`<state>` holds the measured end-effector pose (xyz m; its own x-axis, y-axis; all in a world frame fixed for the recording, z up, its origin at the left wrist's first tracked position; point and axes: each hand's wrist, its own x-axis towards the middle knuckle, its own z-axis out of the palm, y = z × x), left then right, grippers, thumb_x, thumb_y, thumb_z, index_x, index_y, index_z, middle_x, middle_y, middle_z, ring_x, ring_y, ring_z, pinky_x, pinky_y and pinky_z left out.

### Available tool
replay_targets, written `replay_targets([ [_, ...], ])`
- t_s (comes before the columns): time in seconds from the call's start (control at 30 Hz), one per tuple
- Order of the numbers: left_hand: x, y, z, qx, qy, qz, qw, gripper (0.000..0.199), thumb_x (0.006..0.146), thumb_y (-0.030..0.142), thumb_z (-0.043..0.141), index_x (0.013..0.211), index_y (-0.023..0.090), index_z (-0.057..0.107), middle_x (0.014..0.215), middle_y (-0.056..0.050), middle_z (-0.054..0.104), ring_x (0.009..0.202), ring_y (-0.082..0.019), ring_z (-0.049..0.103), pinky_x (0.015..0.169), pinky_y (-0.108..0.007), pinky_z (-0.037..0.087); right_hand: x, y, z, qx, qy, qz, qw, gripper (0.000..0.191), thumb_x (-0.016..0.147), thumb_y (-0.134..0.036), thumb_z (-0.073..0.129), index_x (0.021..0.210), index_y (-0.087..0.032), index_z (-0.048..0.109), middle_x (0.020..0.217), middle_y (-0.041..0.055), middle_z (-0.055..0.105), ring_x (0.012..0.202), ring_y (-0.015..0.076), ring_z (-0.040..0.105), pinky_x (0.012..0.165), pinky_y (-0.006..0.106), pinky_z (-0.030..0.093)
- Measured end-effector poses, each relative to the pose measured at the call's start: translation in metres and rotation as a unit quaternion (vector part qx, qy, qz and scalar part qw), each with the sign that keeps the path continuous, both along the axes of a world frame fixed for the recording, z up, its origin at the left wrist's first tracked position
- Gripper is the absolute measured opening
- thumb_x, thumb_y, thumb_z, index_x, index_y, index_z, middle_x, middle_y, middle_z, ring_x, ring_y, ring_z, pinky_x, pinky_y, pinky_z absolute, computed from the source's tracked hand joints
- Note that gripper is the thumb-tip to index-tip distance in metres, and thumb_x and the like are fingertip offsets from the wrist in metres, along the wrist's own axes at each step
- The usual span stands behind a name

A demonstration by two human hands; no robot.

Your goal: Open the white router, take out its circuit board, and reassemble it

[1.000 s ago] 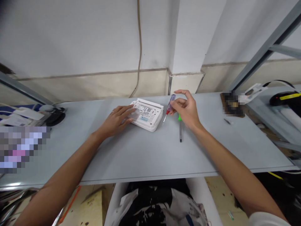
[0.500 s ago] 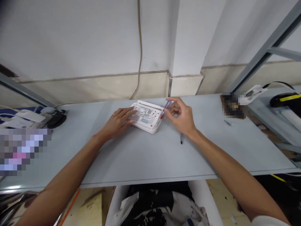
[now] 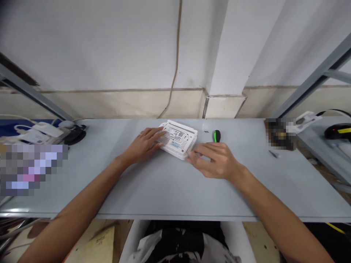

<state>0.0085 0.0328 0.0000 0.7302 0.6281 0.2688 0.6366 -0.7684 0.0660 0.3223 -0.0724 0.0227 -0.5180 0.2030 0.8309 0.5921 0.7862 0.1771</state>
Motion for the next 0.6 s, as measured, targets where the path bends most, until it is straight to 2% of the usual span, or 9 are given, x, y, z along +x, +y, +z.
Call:
replay_targets([
  [0.13,0.000,-0.003,-0.001,0.011,0.004,0.006,1.000,0.049,0.109,0.042,0.044,0.155,0.024,0.047,0.163,-0.013,0.046,0.140,-0.034,0.049,0.109,-0.058,0.049,0.024,0.004,-0.003,-0.003,0.016,-0.034,0.999,0.018,0.085,-0.014,0.080,0.086,-0.022,0.064,0.075,-0.0009,0.074,0.062,0.0136,0.069,0.057,0.027,0.059],
  [0.23,0.001,-0.005,-0.004,0.007,-0.004,0.015,1.000,0.050,0.109,0.043,0.046,0.155,0.023,0.047,0.163,-0.013,0.047,0.141,-0.034,0.048,0.109,-0.058,0.050,0.034,-0.004,-0.007,-0.012,-0.046,-0.043,0.998,0.023,0.085,-0.009,0.079,0.077,-0.020,0.061,0.073,0.0003,0.072,0.061,0.0124,0.067,0.059,0.026,0.058],
  [0.43,0.004,-0.005,-0.007,-0.001,-0.022,0.011,1.000,0.052,0.108,0.045,0.046,0.155,0.022,0.047,0.163,-0.012,0.046,0.138,-0.034,0.048,0.111,-0.057,0.050,0.032,-0.019,-0.027,-0.020,-0.098,-0.090,0.991,0.033,0.088,-0.009,0.076,0.066,-0.020,0.054,0.058,-0.0028,0.059,0.048,0.0094,0.047,0.048,0.028,0.040],
  [0.5,0.004,-0.005,-0.007,-0.002,-0.020,0.011,1.000,0.053,0.109,0.045,0.045,0.155,0.020,0.047,0.163,-0.013,0.046,0.137,-0.034,0.048,0.111,-0.057,0.049,0.033,-0.016,-0.033,-0.082,-0.046,-0.099,0.991,0.027,0.093,-0.013,0.072,0.071,-0.021,0.057,0.058,-0.0036,0.061,0.047,0.0089,0.047,0.049,0.027,0.039],
  [0.53,0.005,-0.005,-0.006,-0.002,-0.019,0.011,1.000,0.053,0.109,0.045,0.045,0.155,0.019,0.047,0.163,-0.013,0.046,0.137,-0.035,0.048,0.111,-0.057,0.049,0.034,-0.014,-0.036,-0.140,0.001,-0.107,0.984,0.022,0.096,-0.017,0.069,0.076,-0.021,0.060,0.060,-0.0034,0.063,0.048,0.0089,0.049,0.050,0.026,0.040],
  [0.57,0.005,-0.005,-0.006,-0.002,-0.018,0.011,1.000,0.053,0.109,0.045,0.045,0.155,0.019,0.046,0.163,-0.012,0.046,0.137,-0.035,0.048,0.111,-0.057,0.050,0.035,-0.010,-0.037,-0.215,0.055,-0.117,0.968,0.019,0.098,-0.023,0.067,0.080,-0.021,0.063,0.062,-0.0029,0.065,0.049,0.0093,0.050,0.051,0.026,0.040],
  [0.6,0.006,-0.005,-0.005,-0.003,-0.016,0.012,1.000,0.053,0.109,0.045,0.044,0.155,0.020,0.046,0.163,-0.012,0.045,0.137,-0.034,0.048,0.111,-0.057,0.050,0.037,-0.007,-0.038,-0.299,0.107,-0.126,0.940,0.019,0.100,-0.030,0.064,0.083,-0.021,0.064,0.064,-0.0024,0.066,0.050,0.0099,0.051,0.051,0.026,0.040],
])
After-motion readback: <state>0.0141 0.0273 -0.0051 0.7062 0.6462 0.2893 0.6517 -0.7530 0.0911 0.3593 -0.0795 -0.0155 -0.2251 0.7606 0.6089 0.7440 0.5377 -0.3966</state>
